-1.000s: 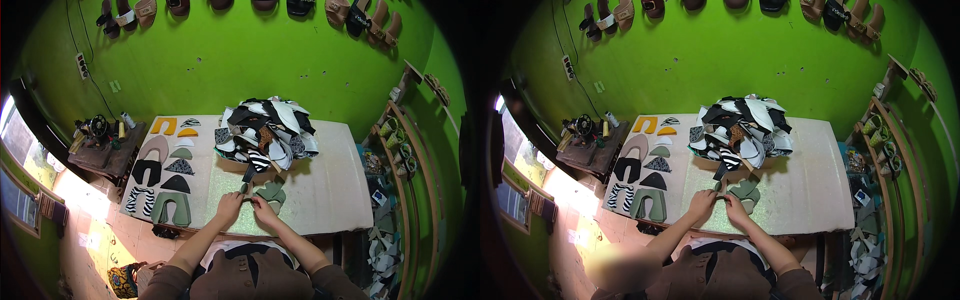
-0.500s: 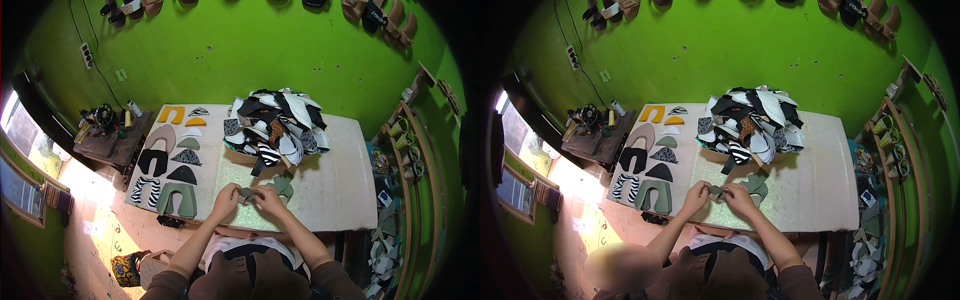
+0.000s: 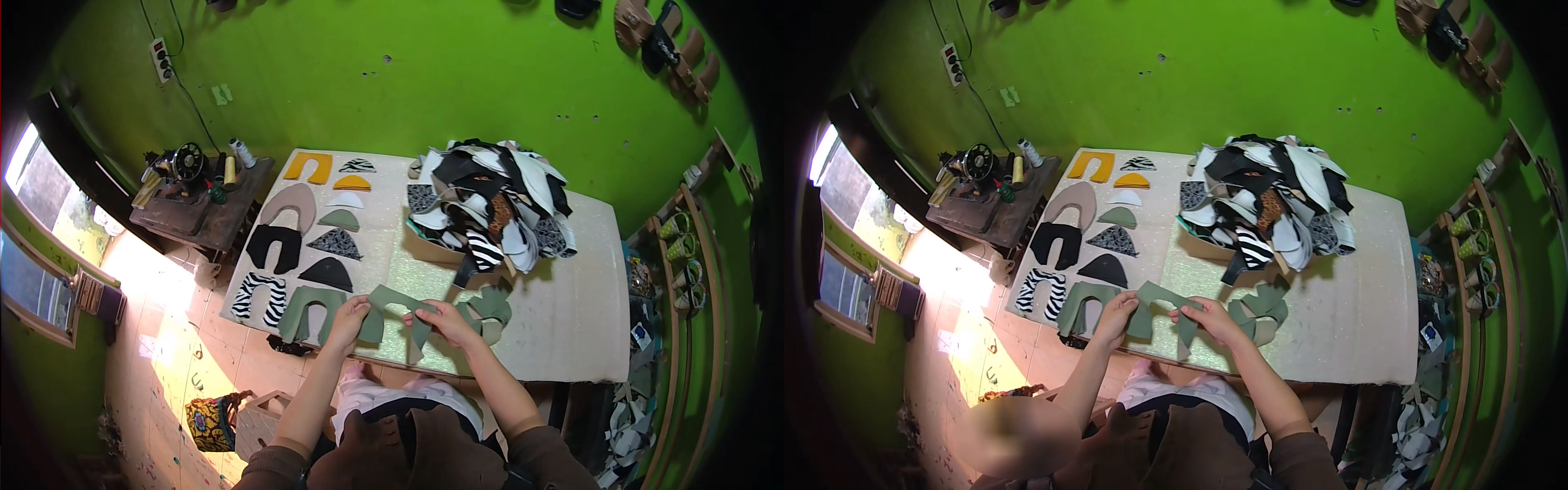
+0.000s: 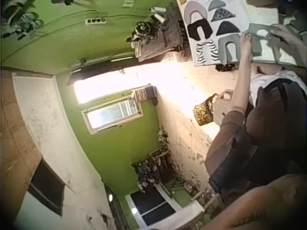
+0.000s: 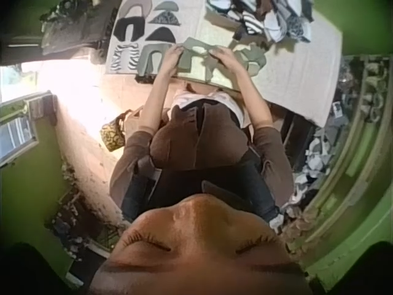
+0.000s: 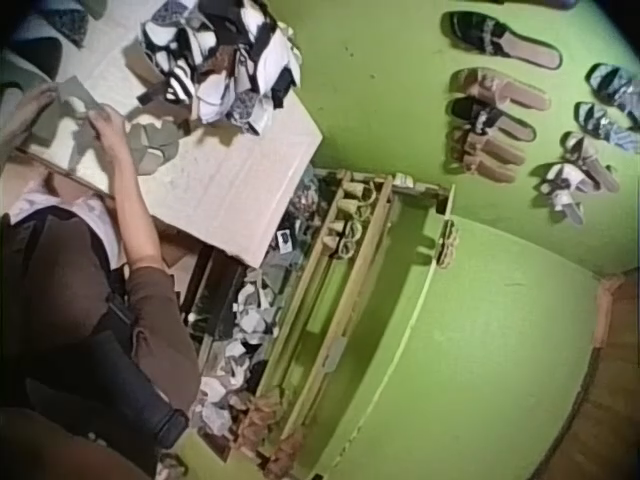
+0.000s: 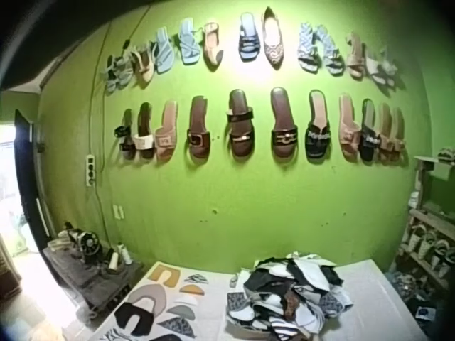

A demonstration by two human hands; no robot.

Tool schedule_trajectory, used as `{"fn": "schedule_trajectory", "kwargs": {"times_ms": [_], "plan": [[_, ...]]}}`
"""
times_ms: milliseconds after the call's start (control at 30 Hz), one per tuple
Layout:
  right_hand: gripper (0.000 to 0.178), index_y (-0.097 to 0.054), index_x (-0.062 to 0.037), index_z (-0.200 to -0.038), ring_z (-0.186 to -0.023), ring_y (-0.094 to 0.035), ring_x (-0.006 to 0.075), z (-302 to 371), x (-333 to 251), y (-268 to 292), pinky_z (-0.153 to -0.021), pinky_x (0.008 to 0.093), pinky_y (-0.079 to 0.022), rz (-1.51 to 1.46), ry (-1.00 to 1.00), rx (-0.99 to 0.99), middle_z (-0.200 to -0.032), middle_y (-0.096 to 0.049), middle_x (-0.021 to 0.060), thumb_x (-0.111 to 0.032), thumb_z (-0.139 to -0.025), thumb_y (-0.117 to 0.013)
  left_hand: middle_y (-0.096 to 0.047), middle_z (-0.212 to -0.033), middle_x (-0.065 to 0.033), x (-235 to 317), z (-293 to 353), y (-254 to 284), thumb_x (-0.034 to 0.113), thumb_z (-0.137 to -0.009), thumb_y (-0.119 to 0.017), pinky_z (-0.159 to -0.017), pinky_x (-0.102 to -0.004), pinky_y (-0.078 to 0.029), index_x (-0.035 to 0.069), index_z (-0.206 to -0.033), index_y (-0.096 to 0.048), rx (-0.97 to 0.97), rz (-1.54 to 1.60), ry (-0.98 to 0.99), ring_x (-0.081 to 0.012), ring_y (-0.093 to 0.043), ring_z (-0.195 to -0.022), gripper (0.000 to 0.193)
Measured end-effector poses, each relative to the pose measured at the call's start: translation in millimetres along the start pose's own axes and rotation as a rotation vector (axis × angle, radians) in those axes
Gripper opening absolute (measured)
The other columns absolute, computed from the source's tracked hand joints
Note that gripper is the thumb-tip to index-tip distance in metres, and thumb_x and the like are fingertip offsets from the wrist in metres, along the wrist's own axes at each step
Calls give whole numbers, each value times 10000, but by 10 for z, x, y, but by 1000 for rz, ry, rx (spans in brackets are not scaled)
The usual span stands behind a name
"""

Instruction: Organize and sort various patterned and solid-colored shoe upper components on a work table.

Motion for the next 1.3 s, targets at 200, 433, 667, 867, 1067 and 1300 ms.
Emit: {"fn": "schedule_trajectory", "kwargs": {"times_ms": [200, 433, 667, 867, 1067, 1300], "plan": [[304, -469, 29, -1202, -1016, -590, 207, -361, 315, -449, -850, 337, -516, -494, -97, -5, -1166, -571, 133, -82, -919, -486, -612, -1034, -99, -40, 0, 658, 68, -922, -464, -771, -256, -490, -30, -1199, -490, -2, 205, 125, -150, -601, -895, 295], [375, -400, -25, -1285, -1110, -535, 207, -700, 685, -1094, -918, 372, -482, -696, -187, -73, -1267, -504, 111, -60, -918, -472, -570, -1142, -115, -117, -85, 1509, 68, -941, -403, -861, -326, -498, -17, -1254, -437, 77, 338, 175, -204, -590, -993, 326], [416, -386, -28, -1310, -1090, -548, 216, -912, 798, -1330, -897, 366, -491, -710, -163, 13, -1262, -507, 114, -34, -903, -474, -569, -1138, -129, -41, -145, 1838, 78, -947, -383, -870, -319, -491, -32, -1268, -422, -2, 291, 181, -208, -589, -999, 342], [333, -446, 10, -1240, -1028, -581, 213, -991, 1001, -1202, -879, 326, -490, -516, -63, 286, -1146, -573, 137, 4, -910, -399, -578, -1117, -113, -74, -146, 1876, 71, -921, -455, -804, -283, -487, -22, -1279, -399, -88, 95, 197, -165, -579, -967, 374], [288, -516, 27, -1179, -954, -603, 166, -932, 1009, -1128, -814, 251, -471, -202, 25, 578, -1043, -623, 120, -14, -898, -463, -585, -1128, -118, -92, -180, 1832, 7, -884, -487, -843, -273, -458, -17, -1311, -351, -186, -19, 210, -160, -557, -1017, 449], [305, -545, 35, -1142, -836, -603, 154, -888, 993, -1001, -738, 269, -464, 226, 123, 768, -943, -636, 107, -73, -858, -576, -574, -1144, -139, 7, -251, 1816, -9, -860, -498, -869, -271, -439, -21, -1300, -390, -195, -204, 22, -175, -559, -1019, 453]]}}
Point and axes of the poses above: each hand's wrist, its own z-axis away from the middle knuckle, its own y-axis out of the back of the hand, x = y × z, the point moved 9 cm from there along -z, towards the middle knuckle
